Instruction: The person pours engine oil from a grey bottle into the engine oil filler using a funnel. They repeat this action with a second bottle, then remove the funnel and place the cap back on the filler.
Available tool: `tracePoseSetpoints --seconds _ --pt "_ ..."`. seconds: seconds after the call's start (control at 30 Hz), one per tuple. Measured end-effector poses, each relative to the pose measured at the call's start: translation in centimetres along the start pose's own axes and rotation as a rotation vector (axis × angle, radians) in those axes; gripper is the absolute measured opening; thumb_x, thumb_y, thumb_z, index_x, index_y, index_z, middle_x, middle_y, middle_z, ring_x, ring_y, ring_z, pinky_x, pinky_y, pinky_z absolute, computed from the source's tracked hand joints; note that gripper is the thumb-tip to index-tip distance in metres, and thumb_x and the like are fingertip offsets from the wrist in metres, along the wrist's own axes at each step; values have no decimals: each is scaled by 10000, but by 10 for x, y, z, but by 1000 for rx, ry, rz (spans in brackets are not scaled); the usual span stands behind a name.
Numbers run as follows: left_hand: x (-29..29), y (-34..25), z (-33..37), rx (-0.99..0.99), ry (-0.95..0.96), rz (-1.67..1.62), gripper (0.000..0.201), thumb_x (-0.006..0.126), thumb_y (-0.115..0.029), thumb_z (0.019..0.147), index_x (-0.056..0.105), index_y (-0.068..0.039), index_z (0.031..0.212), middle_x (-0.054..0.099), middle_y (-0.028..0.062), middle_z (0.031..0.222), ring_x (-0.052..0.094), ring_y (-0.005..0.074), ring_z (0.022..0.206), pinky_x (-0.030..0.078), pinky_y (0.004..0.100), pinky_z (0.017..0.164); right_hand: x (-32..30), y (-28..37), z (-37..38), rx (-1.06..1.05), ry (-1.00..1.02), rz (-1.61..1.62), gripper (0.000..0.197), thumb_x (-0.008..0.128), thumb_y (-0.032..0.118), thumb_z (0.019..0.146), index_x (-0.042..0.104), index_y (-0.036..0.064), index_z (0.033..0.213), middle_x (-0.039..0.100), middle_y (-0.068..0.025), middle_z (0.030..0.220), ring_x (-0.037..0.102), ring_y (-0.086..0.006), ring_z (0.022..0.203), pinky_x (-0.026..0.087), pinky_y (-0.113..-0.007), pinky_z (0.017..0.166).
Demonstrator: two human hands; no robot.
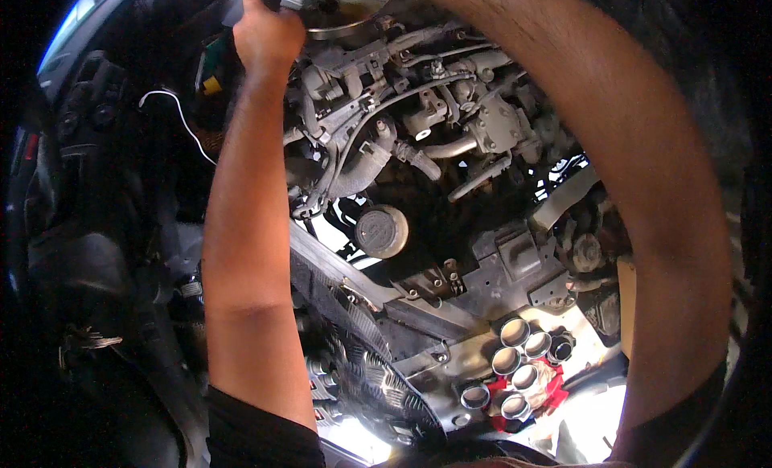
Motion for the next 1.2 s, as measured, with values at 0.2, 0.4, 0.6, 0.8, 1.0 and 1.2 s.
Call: tracePoseSetpoints --seconds 0.2,0.4,0.6,0.8,1.0,1.2 --pt "-2 1 -3 -28 4 -13 538 685 -251 884 599 -171 1409 747 279 1212 705 479 1158 544 525 1013 7 -6 0 24 59 88 205 721 278 927 839 173 1057 772 -29 1185 635 -247 1281 377 -660 1156" --pt "-10 -7 -7 -62 -2 -41 521 691 -243 887 605 -183 1398 753 265 1213 706 477 1157 546 515 1013 11 -3 0 -19 81 44 220 714 287 938 836 179 1086 752 -40 1250 619 -256 1309 372 -658 1174" --pt "-13 -11 -11 -89 1 -55 523 695 -230 881 609 -182 1394 751 269 1214 705 475 1162 547 517 1014 3 1 -1 -20 -10 28 222 723 286 931 836 183 1091 750 -33 1238 620 -254 1296 362 -651 1189" --pt "-11 -10 -6 -109 10 -52 552 693 -235 880 596 -190 1422 748 269 1223 697 480 1178 540 519 1027 2 4 4 -73 -32 11 203 728 283 914 841 190 1054 754 -16 1201 608 -236 1297 322 -653 1214" --pt "-11 -7 -5 -131 31 -40 564 685 -250 884 587 -192 1436 741 268 1247 693 460 1204 536 514 1034 -3 3 6 -150 -141 -38 185 694 279 937 841 194 1010 753 -1 1174 590 -217 1308 276 -656 1239" --pt "-11 -8 -6 -148 41 -43 560 675 -254 885 585 -205 1436 747 265 1233 694 463 1199 534 517 1035 0 -1 7 -139 -184 -2 202 667 274 951 844 188 996 752 8 1156 584 -216 1313 265 -664 1243"
Point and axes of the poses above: each hand's wrist, its own z-axis towards the middle knuckle, its own x-axis out of the palm, y = z × x, the point moved 8 cm from there along z, towards the middle knuckle
